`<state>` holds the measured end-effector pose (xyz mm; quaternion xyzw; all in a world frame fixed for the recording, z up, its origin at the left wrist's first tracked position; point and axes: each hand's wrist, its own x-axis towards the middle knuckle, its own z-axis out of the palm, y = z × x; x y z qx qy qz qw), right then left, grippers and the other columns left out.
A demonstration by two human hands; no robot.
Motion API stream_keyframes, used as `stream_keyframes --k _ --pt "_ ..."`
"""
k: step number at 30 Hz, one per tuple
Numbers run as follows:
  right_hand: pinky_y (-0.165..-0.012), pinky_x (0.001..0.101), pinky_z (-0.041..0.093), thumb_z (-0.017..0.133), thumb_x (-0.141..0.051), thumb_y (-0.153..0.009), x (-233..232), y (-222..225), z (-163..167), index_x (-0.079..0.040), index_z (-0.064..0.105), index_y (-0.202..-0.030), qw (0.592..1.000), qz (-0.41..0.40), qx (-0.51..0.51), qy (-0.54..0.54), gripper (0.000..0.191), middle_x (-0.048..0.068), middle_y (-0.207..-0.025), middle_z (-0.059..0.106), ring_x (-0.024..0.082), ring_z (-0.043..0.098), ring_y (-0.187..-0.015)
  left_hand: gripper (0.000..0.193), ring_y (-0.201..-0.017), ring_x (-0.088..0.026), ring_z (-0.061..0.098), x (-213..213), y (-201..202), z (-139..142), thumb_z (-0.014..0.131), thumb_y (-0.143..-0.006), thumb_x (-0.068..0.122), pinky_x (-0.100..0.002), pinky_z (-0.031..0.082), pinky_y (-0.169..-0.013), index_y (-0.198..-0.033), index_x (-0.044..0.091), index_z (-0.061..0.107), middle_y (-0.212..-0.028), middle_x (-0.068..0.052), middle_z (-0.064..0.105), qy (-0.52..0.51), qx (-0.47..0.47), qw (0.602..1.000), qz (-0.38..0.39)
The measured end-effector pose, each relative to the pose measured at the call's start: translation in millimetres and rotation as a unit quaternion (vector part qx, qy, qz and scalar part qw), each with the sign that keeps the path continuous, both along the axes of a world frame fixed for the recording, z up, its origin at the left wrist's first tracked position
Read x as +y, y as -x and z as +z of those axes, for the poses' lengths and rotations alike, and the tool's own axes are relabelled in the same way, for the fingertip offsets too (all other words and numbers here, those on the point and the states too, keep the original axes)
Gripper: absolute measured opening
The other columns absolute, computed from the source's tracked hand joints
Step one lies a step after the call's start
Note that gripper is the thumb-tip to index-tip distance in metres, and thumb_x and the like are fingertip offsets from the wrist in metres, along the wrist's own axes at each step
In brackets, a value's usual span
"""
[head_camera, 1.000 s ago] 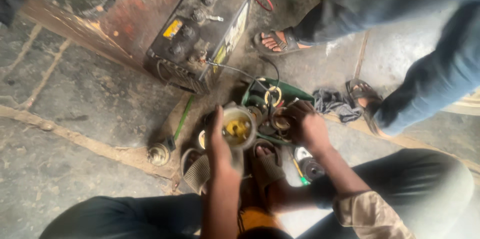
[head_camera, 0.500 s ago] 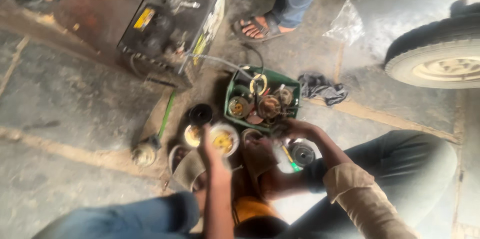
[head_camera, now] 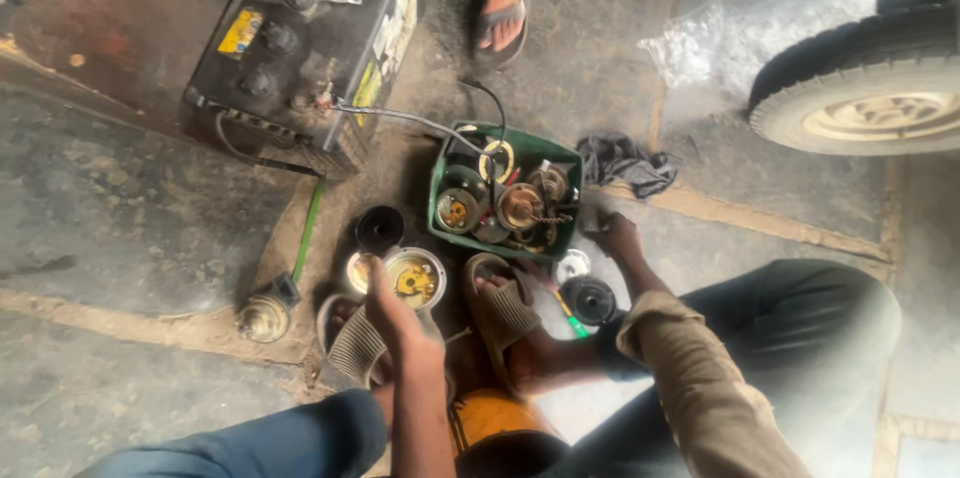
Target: The person sits on the floor and uses a screwdriver to adjust a small mechanical component, likely a fuel filter or carburetor. They repeatedly loosen and tighten a screw, inspect the part, and place it into a green tray among other similar parts.
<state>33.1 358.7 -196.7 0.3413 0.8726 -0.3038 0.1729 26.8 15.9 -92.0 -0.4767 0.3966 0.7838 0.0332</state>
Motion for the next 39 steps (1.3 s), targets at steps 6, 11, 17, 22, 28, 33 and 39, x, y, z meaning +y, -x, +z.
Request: stream_keyframes --k 6,11,17,22,28,33,39 --pt "-0.065 0.0436 0.056 0.083 -0.032 -0.081 -2 1 -12 0.000 0.076 -0.078 0.994 0.016 0.072 -0.079 0.032 0.021 -0.074 0.074 0.031 0.069 -0.067 0.057 -0.117 -0.023 0.067 -2 3 -13 0.058 -0.095 0.046 -0.038 0.050 -0.101 -0.133 0.004 0.064 -0.131 -0.012 0.069 -0.012 0.032 0.999 0.017" --pt "-0.057 0.0339 0.056 0.069 -0.007 -0.091 -23 45 19 0.001 0.059 -0.111 0.887 -0.269 0.345 0.149 0.024 0.017 -0.092 0.069 0.020 0.067 -0.068 0.052 -0.108 -0.025 0.069 2 4 -13 0.064 -0.096 0.037 -0.037 0.057 -0.089 -0.133 0.000 0.063 -0.123 -0.016 0.069 -0.054 0.069 0.996 0.017" --pt "-0.086 0.0346 0.062 0.065 0.006 -0.069 -101 44 132 -0.003 0.071 -0.118 0.856 0.223 0.467 0.007 0.051 0.014 -0.114 0.074 0.027 0.073 -0.099 0.062 -0.131 -0.022 0.057 11 2 5 0.060 -0.095 0.040 -0.039 0.047 -0.107 -0.147 0.008 0.052 -0.147 -0.008 0.054 0.025 0.062 0.995 -0.075" --pt "-0.073 0.0342 0.062 0.064 0.011 -0.079 -206 12 168 -0.002 0.067 -0.112 0.901 0.148 0.351 0.206 0.036 0.015 -0.100 0.073 0.028 0.075 -0.088 0.073 -0.144 -0.026 0.043 10 7 8 0.046 -0.099 0.056 -0.041 0.036 -0.116 -0.161 0.020 0.033 -0.161 -0.009 0.040 0.025 -0.036 0.995 -0.093" --pt "-0.079 0.0362 0.060 0.062 0.012 -0.074 -228 57 163 0.001 0.062 -0.116 0.844 0.207 0.476 0.138 0.043 0.018 -0.109 0.069 0.035 0.071 -0.096 0.089 -0.130 -0.029 0.057 -5 4 -29 0.073 -0.080 0.022 -0.038 0.051 -0.103 -0.157 0.018 0.030 -0.152 -0.012 0.049 -0.017 0.133 0.989 -0.065" --pt "-0.077 0.0434 0.055 0.070 0.004 -0.081 -221 61 180 -0.004 0.065 -0.107 0.823 0.352 0.429 0.120 0.028 0.016 -0.099 0.066 0.040 0.067 -0.092 0.081 -0.112 -0.024 0.068 -4 13 -30 0.084 -0.073 0.006 -0.032 0.058 -0.091 -0.145 0.003 0.049 -0.131 -0.015 0.066 0.070 0.146 0.975 -0.155" --pt "-0.079 0.0442 0.055 0.070 0.000 -0.060 -216 28 189 -0.005 0.067 -0.108 0.798 0.396 0.455 0.017 0.049 0.014 -0.099 0.062 0.037 0.062 -0.098 0.069 -0.100 -0.027 0.069 -2 8 -12 0.085 -0.070 0.010 -0.037 0.058 -0.083 -0.133 0.002 0.058 -0.119 -0.016 0.069 0.021 0.042 0.995 -0.090"
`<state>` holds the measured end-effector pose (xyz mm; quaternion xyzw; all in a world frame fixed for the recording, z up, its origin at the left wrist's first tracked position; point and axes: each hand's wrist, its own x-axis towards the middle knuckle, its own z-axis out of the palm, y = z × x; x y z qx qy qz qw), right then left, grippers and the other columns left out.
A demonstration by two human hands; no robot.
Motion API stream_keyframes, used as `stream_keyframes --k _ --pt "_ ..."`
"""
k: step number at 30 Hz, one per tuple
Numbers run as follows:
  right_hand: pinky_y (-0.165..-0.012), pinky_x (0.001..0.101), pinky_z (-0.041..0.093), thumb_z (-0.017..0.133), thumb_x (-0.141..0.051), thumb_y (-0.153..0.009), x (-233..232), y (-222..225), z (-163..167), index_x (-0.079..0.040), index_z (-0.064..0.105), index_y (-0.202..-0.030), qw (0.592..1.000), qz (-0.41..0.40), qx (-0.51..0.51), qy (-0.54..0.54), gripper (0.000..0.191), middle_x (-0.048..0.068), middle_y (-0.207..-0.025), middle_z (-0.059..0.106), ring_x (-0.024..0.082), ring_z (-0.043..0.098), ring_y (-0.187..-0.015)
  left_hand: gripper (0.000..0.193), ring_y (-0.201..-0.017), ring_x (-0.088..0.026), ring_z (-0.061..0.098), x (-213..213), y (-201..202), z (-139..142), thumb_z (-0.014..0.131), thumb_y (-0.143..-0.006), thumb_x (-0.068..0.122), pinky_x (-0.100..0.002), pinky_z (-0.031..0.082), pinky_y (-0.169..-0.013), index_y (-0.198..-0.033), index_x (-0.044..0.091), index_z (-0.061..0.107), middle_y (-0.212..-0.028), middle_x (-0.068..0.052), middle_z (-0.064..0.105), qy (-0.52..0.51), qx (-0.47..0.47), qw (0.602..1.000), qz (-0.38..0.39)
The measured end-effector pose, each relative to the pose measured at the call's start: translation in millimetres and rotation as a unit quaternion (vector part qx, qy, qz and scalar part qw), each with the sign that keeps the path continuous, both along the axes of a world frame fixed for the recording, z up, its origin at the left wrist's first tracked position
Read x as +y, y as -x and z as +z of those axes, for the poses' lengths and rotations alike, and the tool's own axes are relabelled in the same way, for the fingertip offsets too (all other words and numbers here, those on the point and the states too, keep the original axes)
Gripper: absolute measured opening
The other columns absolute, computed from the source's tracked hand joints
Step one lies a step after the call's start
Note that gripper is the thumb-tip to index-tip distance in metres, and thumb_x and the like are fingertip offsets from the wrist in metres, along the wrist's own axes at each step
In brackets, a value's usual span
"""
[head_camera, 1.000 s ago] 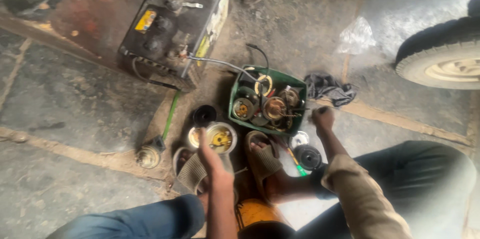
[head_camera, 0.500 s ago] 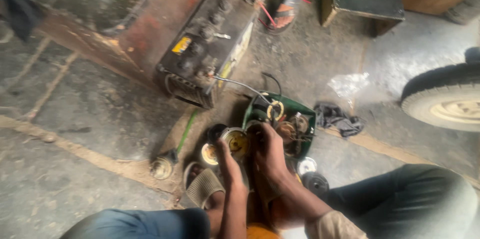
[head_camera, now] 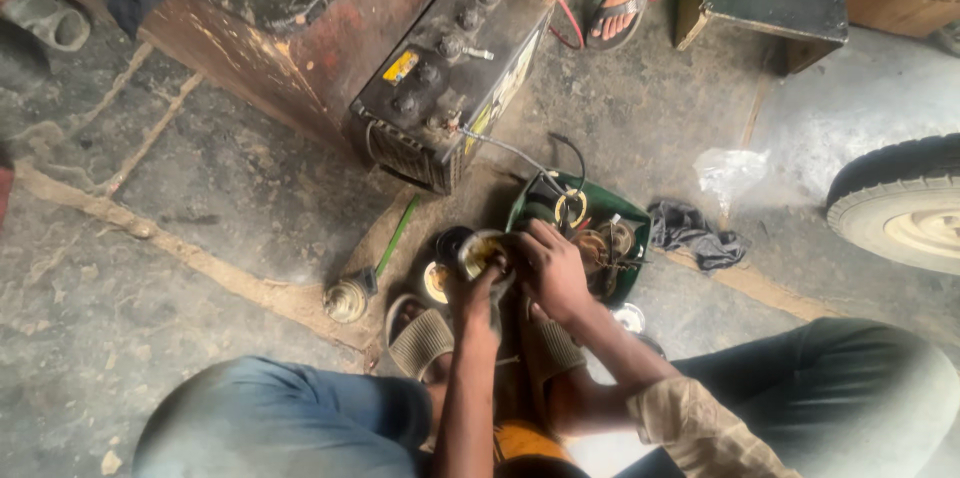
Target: The person sits on the floor and uses a screwdriver to adjust a small mechanical component, likely a fuel filter or carburetor. They repeatedly loosen and tighten a screw, inspect the part, and place it into a green tray among other similar parts.
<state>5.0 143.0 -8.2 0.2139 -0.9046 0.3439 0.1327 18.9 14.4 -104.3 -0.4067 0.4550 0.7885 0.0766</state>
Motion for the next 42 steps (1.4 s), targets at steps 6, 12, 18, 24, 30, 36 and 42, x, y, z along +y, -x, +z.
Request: stream_keyframes --k 6,12,18,24,30,36,42 --pt "-0.073 0.0400 0.054 0.073 -0.007 -0.073 2 2 -12 -0.008 0.072 -0.104 0.999 0.001 0.028 -0.025 0.031 0.007 -0.098 0.063 0.030 0.062 -0.095 0.060 -0.103 -0.023 0.069 4 -1 1 0.081 -0.075 0.015 -0.035 0.056 -0.086 -0.129 -0.001 0.062 -0.118 -0.014 0.071 0.078 0.060 0.991 -0.091" --pt "-0.075 0.0388 0.054 0.071 -0.007 -0.075 4 -2 -19 -0.006 0.072 -0.107 0.999 0.025 0.039 -0.025 0.032 0.007 -0.101 0.063 0.028 0.061 -0.094 0.060 -0.111 -0.023 0.066 1 -5 2 0.076 -0.081 0.018 -0.034 0.054 -0.095 -0.133 0.003 0.051 -0.124 -0.014 0.065 0.030 0.021 0.997 -0.068" --pt "-0.080 0.0404 0.055 0.067 -0.003 -0.069 6 -7 -29 -0.002 0.066 -0.119 0.995 0.047 0.060 -0.059 0.050 0.012 -0.105 0.063 0.033 0.060 -0.100 0.062 -0.112 -0.027 0.067 -2 2 1 0.066 -0.085 0.033 -0.039 0.056 -0.094 -0.137 0.002 0.052 -0.124 -0.016 0.066 -0.058 -0.001 0.998 -0.020" --pt "-0.072 0.0420 0.053 0.074 -0.007 -0.066 16 -6 -45 0.001 0.060 -0.115 0.994 0.067 0.063 -0.059 0.052 0.011 -0.091 0.059 0.032 0.059 -0.089 0.065 -0.117 -0.024 0.064 -7 -6 -2 0.065 -0.087 0.041 -0.039 0.051 -0.097 -0.141 0.008 0.050 -0.129 -0.012 0.063 -0.056 0.016 0.998 -0.025" --pt "-0.078 0.0393 0.058 0.072 -0.007 -0.070 16 -4 -51 0.001 0.061 -0.109 0.978 0.082 0.124 -0.147 0.042 0.011 -0.097 0.065 0.030 0.065 -0.098 0.067 -0.122 -0.028 0.061 -7 1 -1 0.064 -0.085 0.044 -0.045 0.051 -0.098 -0.140 0.010 0.049 -0.132 -0.019 0.062 -0.003 -0.060 0.996 -0.071" --pt "-0.083 0.0363 0.061 0.072 -0.009 -0.078 19 -5 -56 -0.001 0.064 -0.108 0.948 0.149 0.199 -0.199 0.033 0.012 -0.106 0.073 0.026 0.070 -0.105 0.065 -0.123 -0.030 0.061 -6 -2 -8 0.071 -0.083 0.042 -0.041 0.050 -0.101 -0.135 0.007 0.053 -0.131 -0.017 0.062 0.054 -0.029 0.995 -0.074" --pt "-0.074 0.0319 0.063 0.076 -0.012 -0.088 32 13 -61 -0.005 0.062 -0.099 0.917 0.221 0.266 -0.198 0.019 0.015 -0.103 0.072 0.022 0.073 -0.095 0.055 -0.117 -0.022 0.060 -8 -8 -5 0.065 -0.086 0.046 -0.037 0.058 -0.089 -0.130 0.012 0.064 -0.125 -0.012 0.055 0.151 0.040 0.976 -0.152"
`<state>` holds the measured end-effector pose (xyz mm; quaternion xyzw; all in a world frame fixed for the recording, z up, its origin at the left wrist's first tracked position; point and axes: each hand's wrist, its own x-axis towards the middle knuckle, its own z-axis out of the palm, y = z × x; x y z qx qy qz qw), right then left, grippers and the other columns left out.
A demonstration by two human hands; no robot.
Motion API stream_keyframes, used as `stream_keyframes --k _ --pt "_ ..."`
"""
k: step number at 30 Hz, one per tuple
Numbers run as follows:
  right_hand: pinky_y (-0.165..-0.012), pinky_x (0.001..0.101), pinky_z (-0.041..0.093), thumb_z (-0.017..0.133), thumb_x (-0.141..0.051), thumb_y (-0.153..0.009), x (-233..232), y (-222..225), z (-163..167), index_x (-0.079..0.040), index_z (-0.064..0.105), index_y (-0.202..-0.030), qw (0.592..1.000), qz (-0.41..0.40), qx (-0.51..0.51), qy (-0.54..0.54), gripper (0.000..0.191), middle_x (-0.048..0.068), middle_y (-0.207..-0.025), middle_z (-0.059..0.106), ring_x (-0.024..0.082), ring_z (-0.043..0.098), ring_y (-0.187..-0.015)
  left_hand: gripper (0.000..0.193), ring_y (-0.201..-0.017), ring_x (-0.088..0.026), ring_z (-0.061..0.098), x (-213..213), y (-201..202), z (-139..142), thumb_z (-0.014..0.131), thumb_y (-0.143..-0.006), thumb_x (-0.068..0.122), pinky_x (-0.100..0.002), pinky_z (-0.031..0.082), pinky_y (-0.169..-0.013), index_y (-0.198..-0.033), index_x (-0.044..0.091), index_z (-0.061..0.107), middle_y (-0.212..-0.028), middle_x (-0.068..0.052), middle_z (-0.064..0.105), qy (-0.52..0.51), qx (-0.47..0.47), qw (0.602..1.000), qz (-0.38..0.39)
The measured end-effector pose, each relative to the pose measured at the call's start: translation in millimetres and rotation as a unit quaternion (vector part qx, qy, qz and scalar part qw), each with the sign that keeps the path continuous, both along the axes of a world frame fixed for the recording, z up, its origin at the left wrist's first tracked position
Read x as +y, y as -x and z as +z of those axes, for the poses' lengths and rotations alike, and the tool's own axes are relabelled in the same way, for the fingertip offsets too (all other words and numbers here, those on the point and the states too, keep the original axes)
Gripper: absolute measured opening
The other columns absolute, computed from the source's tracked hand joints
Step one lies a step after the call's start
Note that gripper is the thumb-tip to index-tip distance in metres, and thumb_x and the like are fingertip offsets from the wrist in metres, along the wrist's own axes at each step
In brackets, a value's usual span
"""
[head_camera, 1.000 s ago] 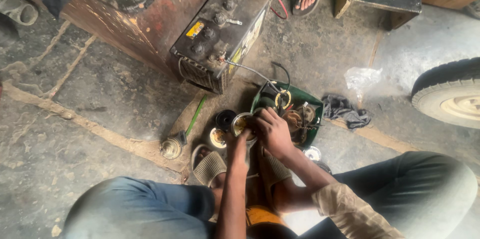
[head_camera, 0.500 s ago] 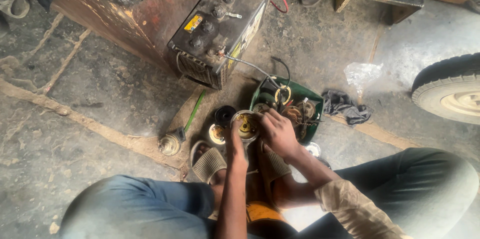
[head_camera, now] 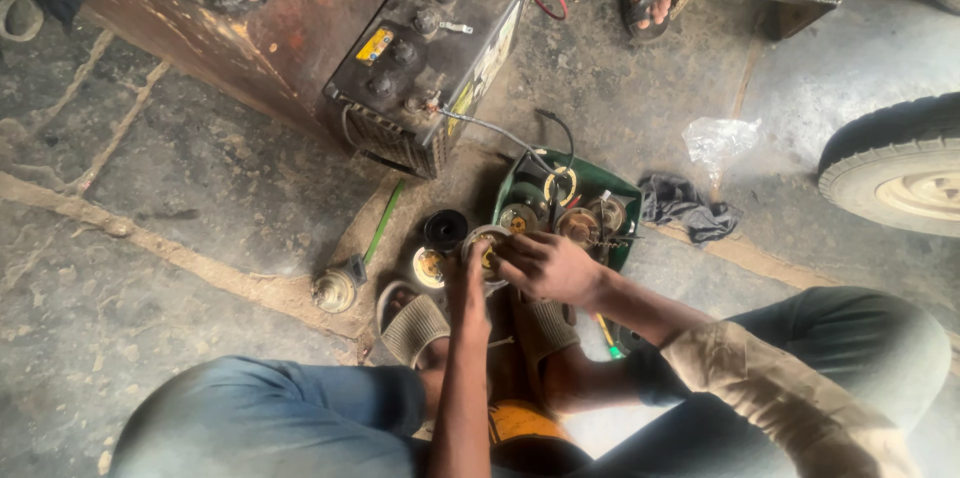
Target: The person sits on the floor and uses a screwdriver to adjust a small mechanical component, likely a fuel filter or carburetor. They repeatedly loosen and tighten a screw, inspect the part, and place it into a green tray among other similar parts.
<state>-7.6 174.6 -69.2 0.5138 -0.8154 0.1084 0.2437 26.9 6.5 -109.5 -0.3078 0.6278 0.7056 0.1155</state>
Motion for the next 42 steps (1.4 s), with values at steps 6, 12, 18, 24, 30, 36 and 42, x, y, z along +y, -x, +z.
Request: stream_keyframes --k 6,12,18,24,30,36,42 --pt "-0.062 0.0298 0.061 0.075 -0.010 -0.083 7 10 18 -0.009 0.060 -0.087 0.997 0.049 -0.037 -0.044 0.015 0.010 -0.092 0.071 0.018 0.068 -0.081 0.044 -0.089 -0.024 0.071 -5 7 -6 0.068 -0.084 0.037 -0.039 0.058 -0.077 -0.112 0.005 0.074 -0.103 -0.013 0.074 -0.046 -0.009 0.998 0.032" --pt "-0.072 0.0333 0.061 0.075 -0.005 -0.086 5 13 35 -0.010 0.058 -0.090 0.997 0.073 -0.026 0.011 0.018 0.008 -0.101 0.069 0.020 0.068 -0.093 0.037 -0.082 -0.022 0.071 -11 9 -17 0.071 -0.085 0.026 -0.036 0.057 -0.076 -0.108 -0.002 0.076 -0.100 -0.016 0.077 -0.035 0.078 0.996 0.005" --pt "-0.078 0.0476 0.055 0.075 -0.001 -0.081 -3 6 -18 -0.003 0.063 -0.097 0.893 -0.270 -0.286 0.218 0.020 0.017 -0.096 0.067 0.037 0.065 -0.091 0.057 -0.100 -0.026 0.070 -18 14 -7 0.076 -0.081 0.029 -0.036 0.059 -0.083 -0.125 -0.005 0.065 -0.120 -0.021 0.071 -0.028 0.010 0.987 0.158" --pt "-0.079 0.0506 0.055 0.067 -0.013 -0.082 -48 -16 -133 -0.006 0.069 -0.112 0.878 -0.216 -0.424 -0.049 0.031 0.020 -0.110 0.068 0.040 0.066 -0.097 0.091 -0.123 -0.029 0.063 -24 19 0 0.082 -0.080 0.035 -0.037 0.057 -0.096 -0.149 -0.005 0.037 -0.145 -0.023 0.054 -0.010 -0.035 0.968 0.247" --pt "-0.080 0.0463 0.057 0.064 -0.015 -0.087 -74 -5 -152 -0.009 0.071 -0.111 0.861 -0.177 -0.477 -0.019 0.025 0.016 -0.110 0.071 0.034 0.069 -0.099 0.093 -0.124 -0.026 0.061 -29 15 16 0.081 -0.075 0.030 -0.037 0.054 -0.099 -0.152 0.007 0.035 -0.144 -0.019 0.056 -0.097 0.002 0.960 0.261" --pt "-0.084 0.0475 0.055 0.066 -0.008 -0.075 -72 -9 -137 -0.003 0.069 -0.109 0.895 -0.183 -0.401 0.066 0.035 0.021 -0.111 0.071 0.039 0.066 -0.103 0.085 -0.123 -0.027 0.060 -32 18 16 0.080 -0.078 0.033 -0.038 0.053 -0.098 -0.148 0.005 0.042 -0.143 -0.017 0.057 -0.082 -0.030 0.963 0.256" --pt "-0.079 0.0412 0.057 0.067 -0.010 -0.089 -38 -9 -115 -0.003 0.073 -0.111 0.718 -0.357 -0.554 0.225 0.024 0.018 -0.096 0.075 0.031 0.073 -0.087 0.076 -0.118 -0.024 0.060 -25 13 7 0.081 -0.077 0.032 -0.036 0.053 -0.094 -0.141 0.008 0.047 -0.136 -0.013 0.059 -0.068 -0.042 0.965 0.249"
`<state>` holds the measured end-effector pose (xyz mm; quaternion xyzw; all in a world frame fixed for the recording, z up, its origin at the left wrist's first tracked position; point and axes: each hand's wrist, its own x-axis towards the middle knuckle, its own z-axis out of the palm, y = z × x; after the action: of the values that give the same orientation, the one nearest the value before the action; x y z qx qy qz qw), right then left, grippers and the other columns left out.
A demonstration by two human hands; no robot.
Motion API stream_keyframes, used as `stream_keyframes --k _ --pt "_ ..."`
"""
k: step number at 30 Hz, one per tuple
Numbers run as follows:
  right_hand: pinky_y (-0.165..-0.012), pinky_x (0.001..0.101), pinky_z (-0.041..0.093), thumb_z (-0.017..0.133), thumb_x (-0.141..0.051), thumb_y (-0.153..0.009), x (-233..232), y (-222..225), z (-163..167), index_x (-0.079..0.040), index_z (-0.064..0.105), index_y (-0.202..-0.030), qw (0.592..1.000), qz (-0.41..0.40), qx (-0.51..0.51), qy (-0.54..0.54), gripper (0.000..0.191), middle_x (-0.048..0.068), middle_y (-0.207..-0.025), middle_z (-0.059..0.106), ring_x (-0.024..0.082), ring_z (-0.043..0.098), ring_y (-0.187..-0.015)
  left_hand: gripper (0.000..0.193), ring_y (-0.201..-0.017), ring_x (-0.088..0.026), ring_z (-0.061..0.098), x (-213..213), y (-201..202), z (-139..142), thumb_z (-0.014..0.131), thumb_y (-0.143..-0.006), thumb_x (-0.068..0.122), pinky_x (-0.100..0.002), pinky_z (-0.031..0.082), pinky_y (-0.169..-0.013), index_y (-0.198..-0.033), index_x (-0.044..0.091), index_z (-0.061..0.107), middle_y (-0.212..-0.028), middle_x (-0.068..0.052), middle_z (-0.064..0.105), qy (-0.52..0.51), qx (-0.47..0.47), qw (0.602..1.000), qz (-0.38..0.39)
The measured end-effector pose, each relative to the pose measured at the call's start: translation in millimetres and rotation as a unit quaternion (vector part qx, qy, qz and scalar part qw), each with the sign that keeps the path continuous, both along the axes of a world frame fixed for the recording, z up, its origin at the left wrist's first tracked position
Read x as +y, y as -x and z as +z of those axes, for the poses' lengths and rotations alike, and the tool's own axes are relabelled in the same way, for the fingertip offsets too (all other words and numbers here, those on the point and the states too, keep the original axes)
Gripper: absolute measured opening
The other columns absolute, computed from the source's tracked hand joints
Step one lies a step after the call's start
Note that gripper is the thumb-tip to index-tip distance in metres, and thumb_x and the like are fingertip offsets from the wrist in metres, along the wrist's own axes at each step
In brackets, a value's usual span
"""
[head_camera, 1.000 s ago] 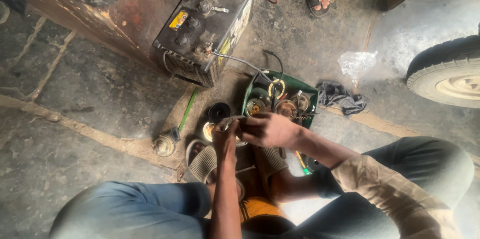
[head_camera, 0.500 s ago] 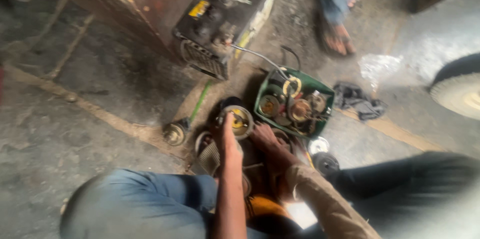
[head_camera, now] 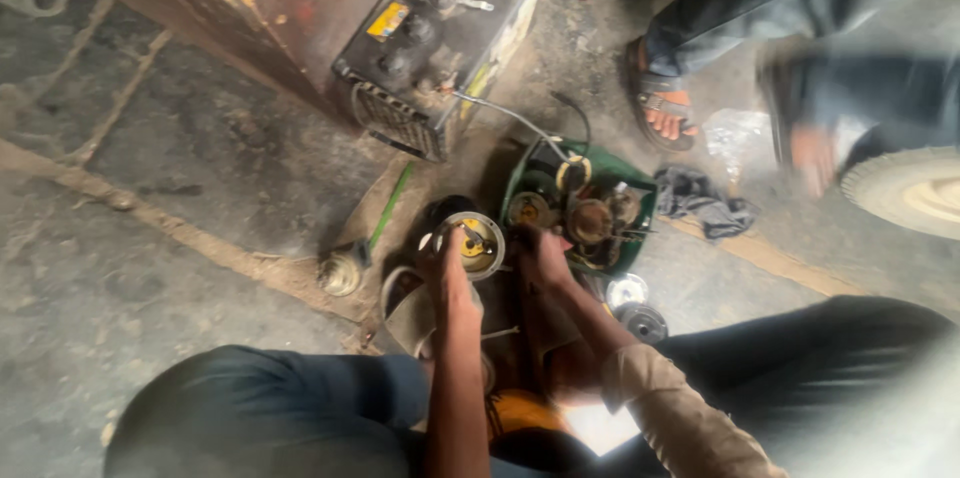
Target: The person sits on the floor and uses a screwdriver to adjust a small mechanical component, likely a fuel filter or carburetor. They repeatedly loosen and tighten a screw, inspect the part, and place it into a green tray among other similar parts.
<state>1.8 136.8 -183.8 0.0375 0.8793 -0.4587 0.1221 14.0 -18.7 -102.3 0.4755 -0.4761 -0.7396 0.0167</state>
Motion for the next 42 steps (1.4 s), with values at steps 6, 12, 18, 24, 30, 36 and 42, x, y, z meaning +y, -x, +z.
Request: stream_keyframes --k 6,12,18,24,30,36,42 --pt "-0.067 0.0335 0.056 0.071 -0.015 -0.097 39 4 79 0.001 0.069 -0.105 0.956 -0.128 0.025 0.262 0.018 0.010 -0.090 0.075 0.020 0.069 -0.076 0.066 -0.114 -0.024 0.066 17 -3 6 0.078 -0.078 0.030 -0.035 0.056 -0.092 -0.134 0.005 0.055 -0.129 -0.013 0.064 0.024 0.057 0.994 -0.089" --pt "-0.062 0.0263 0.053 0.066 -0.013 -0.101 63 3 161 0.002 0.068 -0.110 0.901 -0.174 -0.074 0.391 0.017 0.014 -0.094 0.073 0.018 0.068 -0.075 0.060 -0.107 -0.022 0.069 31 -9 -1 0.078 -0.078 0.030 -0.034 0.055 -0.091 -0.129 0.000 0.065 -0.122 -0.014 0.071 0.063 0.040 0.986 -0.148" --pt "-0.077 0.0275 0.062 0.061 -0.003 -0.098 66 -3 189 -0.001 0.067 -0.110 0.859 -0.170 -0.066 0.478 0.014 0.013 -0.100 0.075 0.019 0.075 -0.088 0.062 -0.108 -0.022 0.068 37 -12 6 0.078 -0.078 0.026 -0.035 0.056 -0.092 -0.130 -0.001 0.058 -0.124 -0.015 0.069 0.012 0.107 0.984 -0.144" --pt "-0.069 0.0280 0.057 0.065 -0.005 -0.102 57 -10 179 -0.001 0.067 -0.108 0.831 -0.147 -0.053 0.533 0.008 0.011 -0.093 0.073 0.017 0.071 -0.080 0.057 -0.111 -0.027 0.071 36 -11 33 0.073 -0.082 0.032 -0.036 0.056 -0.097 -0.128 0.001 0.063 -0.123 -0.016 0.070 0.041 0.056 0.974 -0.217" --pt "-0.082 0.0303 0.059 0.070 -0.007 -0.097 40 -18 186 -0.003 0.068 -0.106 0.942 -0.039 0.212 0.259 0.010 0.007 -0.100 0.074 0.018 0.071 -0.092 0.054 -0.102 -0.030 0.069 32 -3 51 0.065 -0.091 0.050 -0.042 0.051 -0.091 -0.115 0.001 0.064 -0.117 -0.021 0.069 0.185 -0.020 0.920 -0.346" --pt "-0.076 0.0391 0.056 0.076 -0.016 -0.078 38 -17 203 -0.006 0.071 -0.109 0.882 0.147 0.438 -0.089 0.033 0.008 -0.104 0.071 0.027 0.068 -0.089 0.050 -0.102 -0.029 0.068 29 -10 64 0.058 -0.091 0.049 -0.043 0.052 -0.091 -0.114 0.005 0.062 -0.115 -0.018 0.068 0.135 0.014 0.935 -0.327" --pt "-0.074 0.0413 0.053 0.072 -0.033 -0.078 42 -15 197 -0.006 0.071 -0.116 0.849 0.180 0.476 -0.143 0.047 0.009 -0.110 0.068 0.027 0.063 -0.088 0.042 -0.102 -0.026 0.068 32 -4 52 0.060 -0.092 0.035 -0.035 0.053 -0.090 -0.112 0.000 0.067 -0.110 -0.017 0.072 0.064 0.110 0.953 -0.276"
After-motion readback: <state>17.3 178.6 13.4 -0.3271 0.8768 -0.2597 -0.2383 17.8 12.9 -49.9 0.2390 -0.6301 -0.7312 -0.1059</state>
